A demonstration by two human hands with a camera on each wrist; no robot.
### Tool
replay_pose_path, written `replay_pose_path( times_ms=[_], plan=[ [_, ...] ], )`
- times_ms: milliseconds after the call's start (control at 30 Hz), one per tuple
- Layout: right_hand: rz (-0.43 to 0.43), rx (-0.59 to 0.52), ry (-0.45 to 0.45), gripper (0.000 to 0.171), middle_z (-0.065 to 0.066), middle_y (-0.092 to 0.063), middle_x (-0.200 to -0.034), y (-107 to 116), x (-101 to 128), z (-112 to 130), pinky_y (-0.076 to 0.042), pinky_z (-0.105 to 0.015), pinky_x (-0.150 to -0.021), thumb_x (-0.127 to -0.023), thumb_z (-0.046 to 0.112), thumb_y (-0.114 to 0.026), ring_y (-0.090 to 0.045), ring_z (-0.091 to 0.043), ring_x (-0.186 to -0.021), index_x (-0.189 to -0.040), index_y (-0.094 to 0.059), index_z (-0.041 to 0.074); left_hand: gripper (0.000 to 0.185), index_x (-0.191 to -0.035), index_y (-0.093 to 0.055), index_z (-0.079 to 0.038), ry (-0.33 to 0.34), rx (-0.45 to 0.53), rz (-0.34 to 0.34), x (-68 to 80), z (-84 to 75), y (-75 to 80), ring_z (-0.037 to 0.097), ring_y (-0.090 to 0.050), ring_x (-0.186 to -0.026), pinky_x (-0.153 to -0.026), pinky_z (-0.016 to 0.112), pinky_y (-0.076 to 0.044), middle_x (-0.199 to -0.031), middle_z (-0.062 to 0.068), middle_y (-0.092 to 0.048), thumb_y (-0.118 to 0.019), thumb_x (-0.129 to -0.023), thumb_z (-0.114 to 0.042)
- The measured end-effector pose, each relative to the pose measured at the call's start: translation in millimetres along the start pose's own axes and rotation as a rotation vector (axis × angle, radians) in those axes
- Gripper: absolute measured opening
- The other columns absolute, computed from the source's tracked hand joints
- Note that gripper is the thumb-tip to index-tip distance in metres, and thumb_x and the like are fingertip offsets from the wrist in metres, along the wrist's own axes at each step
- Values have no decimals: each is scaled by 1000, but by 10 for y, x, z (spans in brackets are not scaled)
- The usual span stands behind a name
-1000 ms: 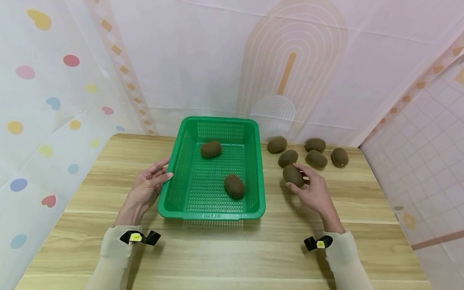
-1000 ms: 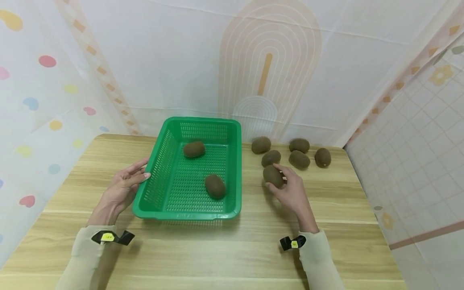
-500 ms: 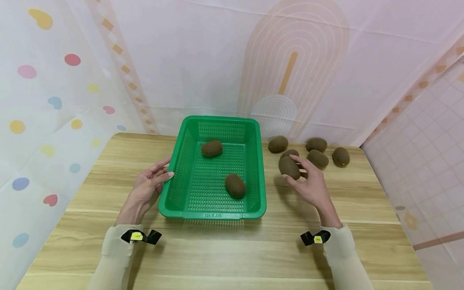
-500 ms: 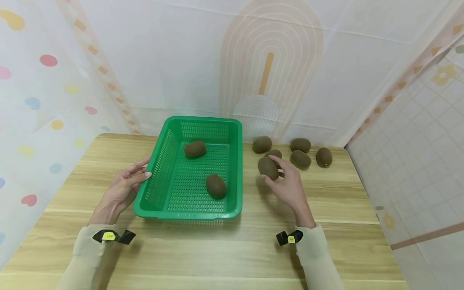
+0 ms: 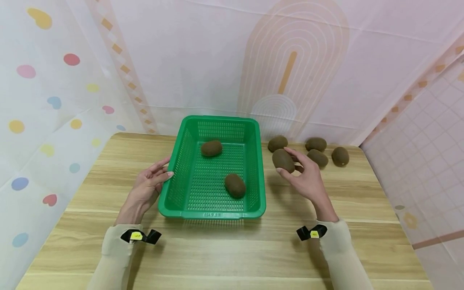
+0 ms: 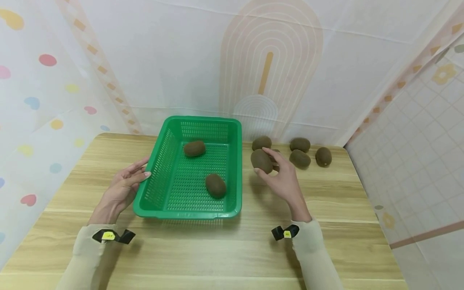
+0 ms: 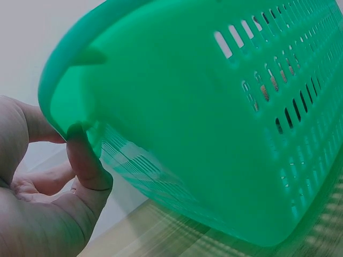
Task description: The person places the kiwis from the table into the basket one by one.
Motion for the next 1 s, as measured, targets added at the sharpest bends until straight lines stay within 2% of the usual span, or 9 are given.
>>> replay_pose_path(
  times_ms=[400,667,767,900,1000],
  plan=[
    [20,-60,32,61,-7,-61,-144,-81,-136,122,-57,-46,-103,-90,20,-81,-65,-26,-123,-146,-57,16,73,-159,-34,-3,11,-1,-11,10,-18,-20,9,-74,-92,-81,23,-64,-108,-1,-73,-68,-96,3],
    [38,-65,72,62,-6,-63,-142,-134,-237,227,-57,-47,-102,-89,19,-82,-63,-24,-124,-145,-58,14,71,-159,-33,-2,5,9,4,16,-19,-21,9,-74,-92,-81,23,-64,-107,0,-73,-66,-97,4],
    [48,-57,82,61,-6,-65,-137,-155,-282,273,-58,-46,-96,-89,20,-82,-64,-22,-120,-145,-59,15,71,-159,-33,-2,1,7,8,15,-16,-18,9,-74,-92,-81,23,-64,-107,0,-73,-66,-97,4],
    [65,-40,101,59,-7,-67,-129,-191,-338,335,-57,-37,-83,-89,21,-82,-64,-22,-110,-144,-60,17,71,-159,-33,-2,-1,7,11,11,-9,-14,9,-74,-92,-81,23,-64,-107,0,-73,-66,-97,4],
    [86,-45,123,59,-8,-66,-129,-227,-379,380,-56,-30,-82,-89,20,-82,-65,-22,-108,-144,-59,16,70,-159,-33,-3,-1,10,14,9,-4,-13,9,-74,-93,-81,23,-64,-108,0,-73,-65,-97,5]
  ],
)
Point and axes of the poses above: each hand's wrist, its own x-axis away from the middle knuckle, its own y-axis out of the back of the hand, z = x × y, the point moved 2 cm from there along -x, towards the middle knuckle
